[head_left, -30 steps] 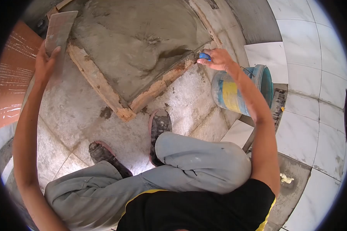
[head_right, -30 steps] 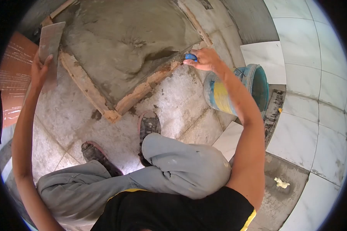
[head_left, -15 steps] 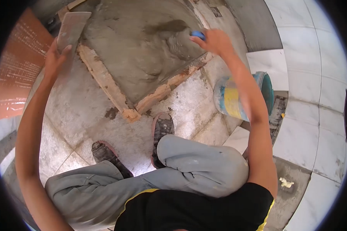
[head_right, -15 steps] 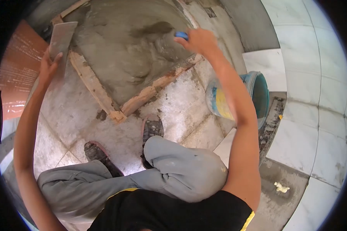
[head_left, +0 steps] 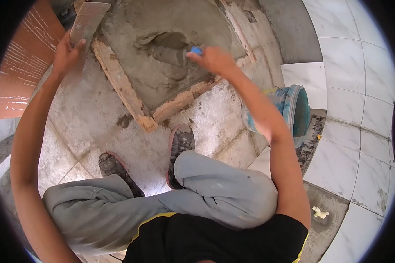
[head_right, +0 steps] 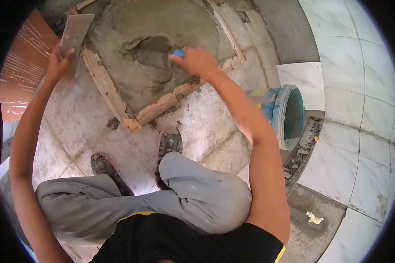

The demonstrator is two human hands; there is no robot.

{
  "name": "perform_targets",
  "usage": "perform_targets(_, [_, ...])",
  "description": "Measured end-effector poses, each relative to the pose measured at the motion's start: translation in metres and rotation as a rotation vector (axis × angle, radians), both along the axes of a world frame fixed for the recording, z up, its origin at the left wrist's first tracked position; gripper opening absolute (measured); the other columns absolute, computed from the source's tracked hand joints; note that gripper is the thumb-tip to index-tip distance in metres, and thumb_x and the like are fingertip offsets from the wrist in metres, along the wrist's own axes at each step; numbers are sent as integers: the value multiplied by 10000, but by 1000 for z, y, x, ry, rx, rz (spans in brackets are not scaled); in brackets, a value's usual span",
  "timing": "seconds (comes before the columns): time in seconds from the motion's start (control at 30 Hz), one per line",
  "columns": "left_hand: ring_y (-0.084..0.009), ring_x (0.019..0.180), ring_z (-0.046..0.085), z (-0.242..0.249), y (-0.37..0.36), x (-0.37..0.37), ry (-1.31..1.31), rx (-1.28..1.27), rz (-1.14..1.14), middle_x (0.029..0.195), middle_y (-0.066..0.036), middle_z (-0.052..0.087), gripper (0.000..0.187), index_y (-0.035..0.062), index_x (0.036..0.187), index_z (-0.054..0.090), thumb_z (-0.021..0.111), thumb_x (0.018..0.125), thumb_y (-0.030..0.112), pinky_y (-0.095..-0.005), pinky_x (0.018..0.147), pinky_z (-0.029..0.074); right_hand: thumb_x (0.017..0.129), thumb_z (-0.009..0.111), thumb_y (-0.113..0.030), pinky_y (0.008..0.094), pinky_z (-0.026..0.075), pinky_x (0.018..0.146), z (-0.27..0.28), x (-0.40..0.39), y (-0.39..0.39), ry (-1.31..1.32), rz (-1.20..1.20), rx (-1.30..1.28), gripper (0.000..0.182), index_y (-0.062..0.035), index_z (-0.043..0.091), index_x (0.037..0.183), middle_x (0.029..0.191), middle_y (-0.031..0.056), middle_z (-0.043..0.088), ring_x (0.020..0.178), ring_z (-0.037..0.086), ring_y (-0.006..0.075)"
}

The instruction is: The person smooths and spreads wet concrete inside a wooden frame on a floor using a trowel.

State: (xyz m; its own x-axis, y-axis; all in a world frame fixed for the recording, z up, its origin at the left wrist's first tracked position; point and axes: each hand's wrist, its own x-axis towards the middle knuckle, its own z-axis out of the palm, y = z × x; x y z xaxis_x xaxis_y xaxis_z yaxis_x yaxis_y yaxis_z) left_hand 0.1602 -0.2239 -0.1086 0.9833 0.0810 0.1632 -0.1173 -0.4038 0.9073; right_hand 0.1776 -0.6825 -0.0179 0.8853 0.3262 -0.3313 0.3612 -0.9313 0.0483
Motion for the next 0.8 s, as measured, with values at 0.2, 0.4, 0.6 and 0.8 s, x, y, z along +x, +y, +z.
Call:
perform_targets(0.2, [-226, 1190, 568, 15, -5, -9, -1, 106, 49, 1264, -151, 634, 501, -12, 1373, 499, 656, 933, 172, -342, 1022, 410, 882, 515, -702, 494, 519, 707, 67, -5, -54, -106, -130, -85, 700, -28, 699, 839, 847, 220, 692, 834, 674, 379])
perform_targets(0.4, [-228, 1181, 573, 3, -2, -2, -75, 59, 21, 1269, -155, 630, 522, -15, 1385, 486, 668, 927, 157, -336, 1021, 413, 894, 456, -727, 488, 532, 688, 60, -44, 4, 121, 43, -25, 731, -36, 693, 863, 839, 214, 688, 830, 674, 387])
perform_targets(0.6, [-196, 1195, 570, 6, -1, -2, 63, 18, 33, 1296, -131, 620, 534, 0, 1411, 462, 664, 932, 121, -312, 1018, 414, 879, 447, -754, 473, 541, 712, 17, -16, -6, 95, 137, -20, 725, -78, 709, 876, 834, 190, 698, 842, 686, 370])
perform_targets(0.8, [-211, 1194, 570, 5, 1, -2, 2, 34, -9, 1286, -141, 623, 539, -3, 1409, 456, 665, 930, 130, -323, 1020, 418, 874, 474, -745, 465, 538, 644, 57, 11, -74, -143, 93, -146, 723, -60, 702, 827, 786, 192, 691, 746, 684, 372])
